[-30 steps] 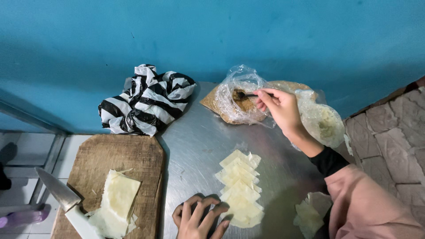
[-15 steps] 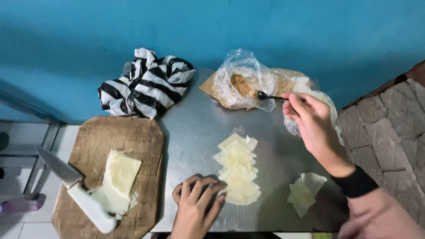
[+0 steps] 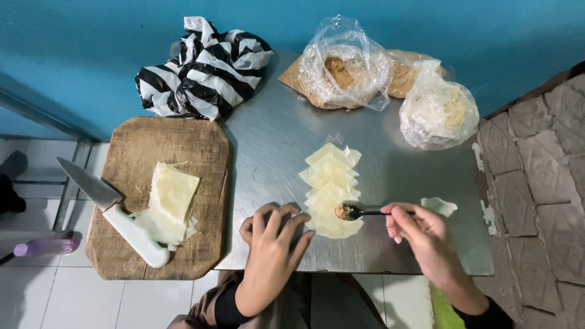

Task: The person spoons brown filling from a plastic-covered bowl onto thin square pastry wrappers laid on a metal table, then folds each wrapper over the filling by hand to form filled parcels, working through the wrappers one at a time. A knife and extra wrappers rest on a wooden cutting board beside the work area.

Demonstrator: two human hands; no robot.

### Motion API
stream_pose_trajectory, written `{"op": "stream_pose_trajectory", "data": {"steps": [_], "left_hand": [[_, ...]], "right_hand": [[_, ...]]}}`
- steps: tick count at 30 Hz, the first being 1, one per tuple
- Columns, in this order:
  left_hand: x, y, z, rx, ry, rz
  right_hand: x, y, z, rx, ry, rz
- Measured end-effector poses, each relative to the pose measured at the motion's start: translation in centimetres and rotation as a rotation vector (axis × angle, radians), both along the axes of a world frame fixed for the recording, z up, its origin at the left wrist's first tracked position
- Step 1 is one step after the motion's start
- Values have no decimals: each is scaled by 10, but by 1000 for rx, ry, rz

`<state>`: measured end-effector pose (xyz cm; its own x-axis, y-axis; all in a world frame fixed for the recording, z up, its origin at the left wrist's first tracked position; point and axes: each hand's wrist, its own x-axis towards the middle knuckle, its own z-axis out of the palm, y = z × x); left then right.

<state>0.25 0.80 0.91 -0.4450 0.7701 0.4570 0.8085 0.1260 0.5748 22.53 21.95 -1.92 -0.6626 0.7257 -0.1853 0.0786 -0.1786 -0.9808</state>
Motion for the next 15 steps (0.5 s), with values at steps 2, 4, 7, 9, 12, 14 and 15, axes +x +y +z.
{"op": "stream_pose_trajectory", "data": {"steps": [2,4,7,9,12,14,15], "left_hand": [[1,2,0,-9,6,-13],[3,3,0,-15,9,-18],[6,6,-1,-5,8,-17],[7,7,-3,4,-4,-16],[7,8,-6,33,-59,-29],[8,9,-8,18,-88,-45],[8,10,-9,9,-104,-52]], "right_hand": [[1,-7,-3,46,-56,2],[0,-13,-3,98,-103,30],[-3,-21,-3,208,-148,70],[-4,-24,-3,220,-156,77],[-3,-26,-4,257,-179,82],[-2,-26,-5,291,-194,78],[-1,-26,-5,304,-201,75]]}}
